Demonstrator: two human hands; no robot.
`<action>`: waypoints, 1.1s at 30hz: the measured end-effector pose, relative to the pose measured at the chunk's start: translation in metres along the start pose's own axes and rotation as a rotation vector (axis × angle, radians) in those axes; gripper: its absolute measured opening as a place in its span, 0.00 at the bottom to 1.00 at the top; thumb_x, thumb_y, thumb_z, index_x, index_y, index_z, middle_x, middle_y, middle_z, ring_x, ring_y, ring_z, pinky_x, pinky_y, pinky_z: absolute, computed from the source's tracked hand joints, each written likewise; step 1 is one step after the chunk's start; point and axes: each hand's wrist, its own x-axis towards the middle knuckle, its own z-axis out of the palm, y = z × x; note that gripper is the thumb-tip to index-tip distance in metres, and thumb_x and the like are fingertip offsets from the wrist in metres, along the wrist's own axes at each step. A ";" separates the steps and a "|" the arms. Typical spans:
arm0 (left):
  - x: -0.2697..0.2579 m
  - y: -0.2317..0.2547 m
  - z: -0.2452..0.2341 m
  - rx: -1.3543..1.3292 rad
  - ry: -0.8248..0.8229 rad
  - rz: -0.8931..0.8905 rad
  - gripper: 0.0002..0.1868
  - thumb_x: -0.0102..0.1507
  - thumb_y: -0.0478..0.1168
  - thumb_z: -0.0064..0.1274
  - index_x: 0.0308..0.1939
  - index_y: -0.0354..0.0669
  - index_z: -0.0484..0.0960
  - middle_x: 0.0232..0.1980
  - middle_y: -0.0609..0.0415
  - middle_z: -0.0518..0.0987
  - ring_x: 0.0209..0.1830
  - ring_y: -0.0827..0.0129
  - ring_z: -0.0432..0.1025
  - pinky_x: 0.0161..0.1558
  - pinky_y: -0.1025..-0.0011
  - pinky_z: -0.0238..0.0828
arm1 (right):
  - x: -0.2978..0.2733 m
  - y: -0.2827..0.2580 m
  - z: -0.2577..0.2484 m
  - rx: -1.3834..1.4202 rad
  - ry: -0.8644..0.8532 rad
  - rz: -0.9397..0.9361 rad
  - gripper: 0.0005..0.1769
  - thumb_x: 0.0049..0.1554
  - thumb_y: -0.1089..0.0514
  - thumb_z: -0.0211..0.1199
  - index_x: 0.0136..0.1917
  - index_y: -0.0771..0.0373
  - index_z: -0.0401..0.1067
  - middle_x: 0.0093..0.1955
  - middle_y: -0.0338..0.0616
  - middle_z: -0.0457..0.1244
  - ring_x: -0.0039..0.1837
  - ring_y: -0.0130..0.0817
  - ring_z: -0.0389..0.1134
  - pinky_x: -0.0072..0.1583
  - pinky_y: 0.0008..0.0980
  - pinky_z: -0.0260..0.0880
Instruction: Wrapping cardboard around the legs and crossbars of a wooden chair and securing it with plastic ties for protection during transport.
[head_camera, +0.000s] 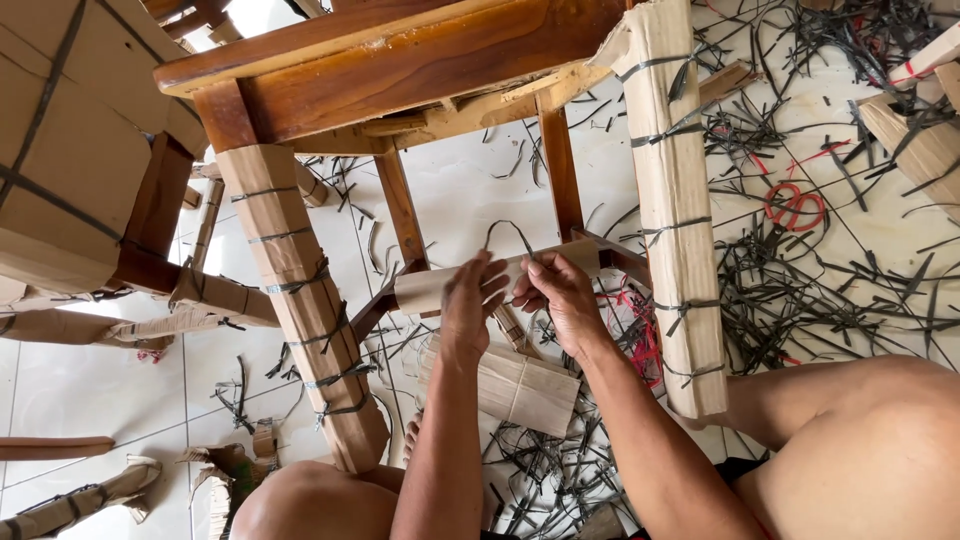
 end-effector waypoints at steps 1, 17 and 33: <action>-0.004 -0.002 0.002 -0.002 0.002 0.001 0.30 0.67 0.57 0.54 0.65 0.42 0.76 0.56 0.46 0.83 0.51 0.61 0.78 0.56 0.60 0.69 | -0.002 -0.003 0.002 -0.001 -0.003 0.001 0.10 0.64 0.54 0.62 0.52 0.63 0.73 0.35 0.48 0.69 0.38 0.33 0.74 0.39 0.24 0.74; -0.010 0.001 0.011 -0.052 -0.103 0.301 0.11 0.63 0.38 0.66 0.31 0.36 0.82 0.25 0.47 0.80 0.19 0.68 0.73 0.22 0.71 0.70 | -0.014 -0.016 0.002 -0.274 -0.183 -0.013 0.03 0.60 0.62 0.67 0.45 0.64 0.77 0.36 0.46 0.69 0.42 0.28 0.68 0.47 0.25 0.68; -0.006 -0.015 0.003 0.539 -0.059 0.498 0.20 0.56 0.43 0.72 0.18 0.46 0.74 0.14 0.61 0.64 0.17 0.79 0.58 0.25 0.77 0.54 | -0.013 -0.042 0.012 -0.653 0.035 -0.551 0.07 0.58 0.55 0.73 0.49 0.58 0.81 0.38 0.39 0.65 0.41 0.26 0.61 0.41 0.25 0.60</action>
